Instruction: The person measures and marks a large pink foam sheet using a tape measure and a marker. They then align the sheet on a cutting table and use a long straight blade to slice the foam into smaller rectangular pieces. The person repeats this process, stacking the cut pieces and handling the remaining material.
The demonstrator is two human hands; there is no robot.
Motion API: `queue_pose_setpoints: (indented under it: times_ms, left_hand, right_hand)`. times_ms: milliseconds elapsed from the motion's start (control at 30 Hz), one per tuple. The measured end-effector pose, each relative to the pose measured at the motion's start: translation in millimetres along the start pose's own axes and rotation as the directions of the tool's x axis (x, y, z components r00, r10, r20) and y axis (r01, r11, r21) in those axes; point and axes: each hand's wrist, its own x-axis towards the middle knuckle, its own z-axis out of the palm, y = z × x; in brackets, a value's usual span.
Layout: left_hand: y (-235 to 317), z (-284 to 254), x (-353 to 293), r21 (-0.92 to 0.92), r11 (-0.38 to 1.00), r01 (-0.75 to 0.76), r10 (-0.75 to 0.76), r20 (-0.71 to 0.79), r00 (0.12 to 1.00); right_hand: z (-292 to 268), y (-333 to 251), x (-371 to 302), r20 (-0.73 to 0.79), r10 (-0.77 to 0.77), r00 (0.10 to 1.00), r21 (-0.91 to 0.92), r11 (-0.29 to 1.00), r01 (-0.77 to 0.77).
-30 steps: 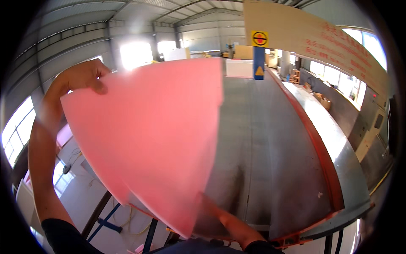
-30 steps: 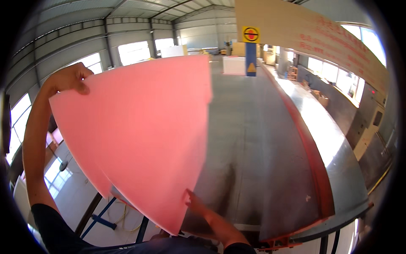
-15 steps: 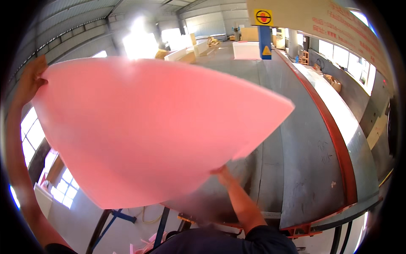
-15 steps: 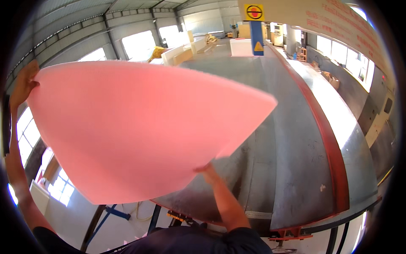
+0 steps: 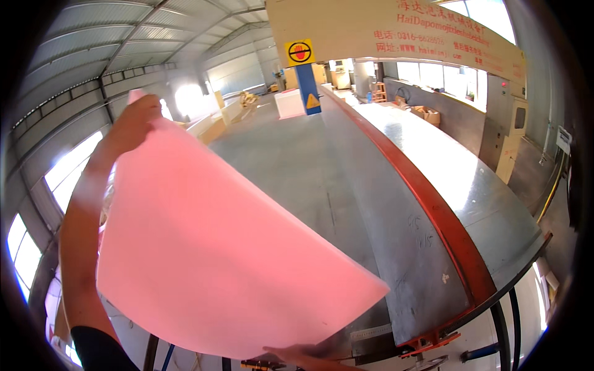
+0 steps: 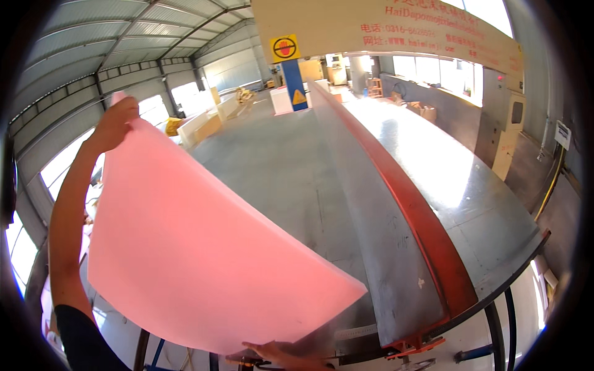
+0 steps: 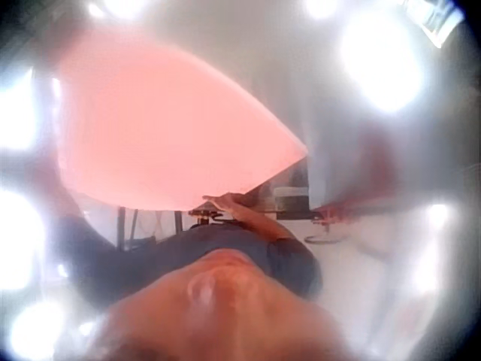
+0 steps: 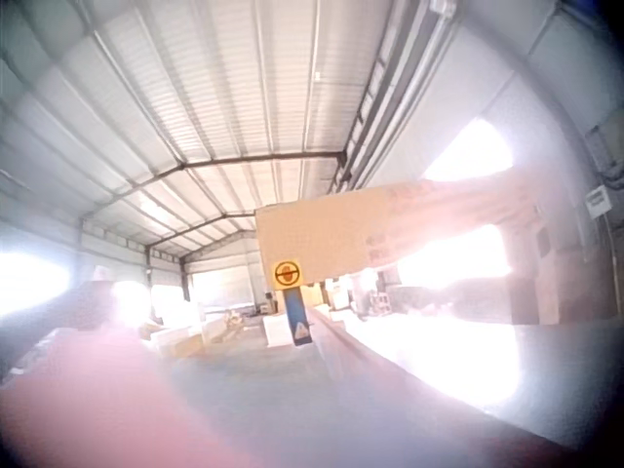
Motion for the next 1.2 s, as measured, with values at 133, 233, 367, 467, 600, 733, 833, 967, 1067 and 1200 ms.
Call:
queue_pose_setpoints:
  times_ms: [133, 233, 367, 467, 600, 733, 833, 967, 1067, 1200]
  left_hand:
    - [51.1, 90.6, 101.4, -0.05, 0.974, -0.219, 0.222, 0.05, 0.974]
    - [120.9, 187.2, 153.6, -0.028, 0.95, -0.31, 0.305, -0.119, 0.945]
    - [259.5, 256.9, 120.1, -0.378, 0.916, -0.135, 0.015, -0.303, 0.953]
    - [334.7, 339.3, -27.4, -0.706, 0.708, 0.005, 0.049, 0.057, 0.997]
    - [366.0, 449.2, -325.4, -0.471, 0.554, 0.686, -0.36, 0.607, 0.708]
    - [405.4, 435.6, -514.0, -0.006, 0.342, 0.94, -0.437, 0.885, 0.164]
    - [432.6, 379.1, -595.6, 0.208, 0.003, 0.978, -0.594, 0.787, -0.166]
    - [456.3, 371.1, -638.5, -0.036, -0.302, 0.953, -0.692, 0.696, -0.193]
    - [454.3, 381.6, -617.4, -0.123, -0.821, 0.558, -0.457, 0.727, -0.512]
    - [443.8, 394.6, -604.4, -0.049, -0.997, 0.055, -0.072, 0.814, -0.576]
  right_hand:
    - [10.7, 6.1, 4.2, -0.089, 0.102, 0.991, 0.051, 0.994, -0.098]
    - [15.9, 3.5, 25.5, -0.217, 0.148, 0.965, 0.069, 0.988, -0.136]
    - [28.6, 10.9, 41.4, -0.396, 0.151, 0.906, 0.072, 0.988, -0.133]
    - [8.6, 80.3, 57.2, -0.559, 0.12, 0.821, -0.002, 0.989, -0.146]
    - [-12.9, 28.0, 67.7, -0.495, 0.307, 0.813, 0.362, 0.923, -0.127]
    - [-101.9, 109.5, 81.3, -0.363, 0.517, 0.776, 0.706, 0.696, -0.133]
    - [-95.3, 118.8, 51.4, -0.322, 0.642, 0.696, 0.365, 0.762, -0.535]
    - [-145.0, 138.8, -4.2, -0.45, 0.347, 0.823, 0.016, 0.924, -0.381]
    - [-183.4, 125.1, -51.1, -0.741, 0.47, 0.479, 0.425, 0.881, -0.207]
    - [-237.7, 117.2, -80.2, -0.891, 0.398, 0.219, 0.414, 0.91, 0.032]
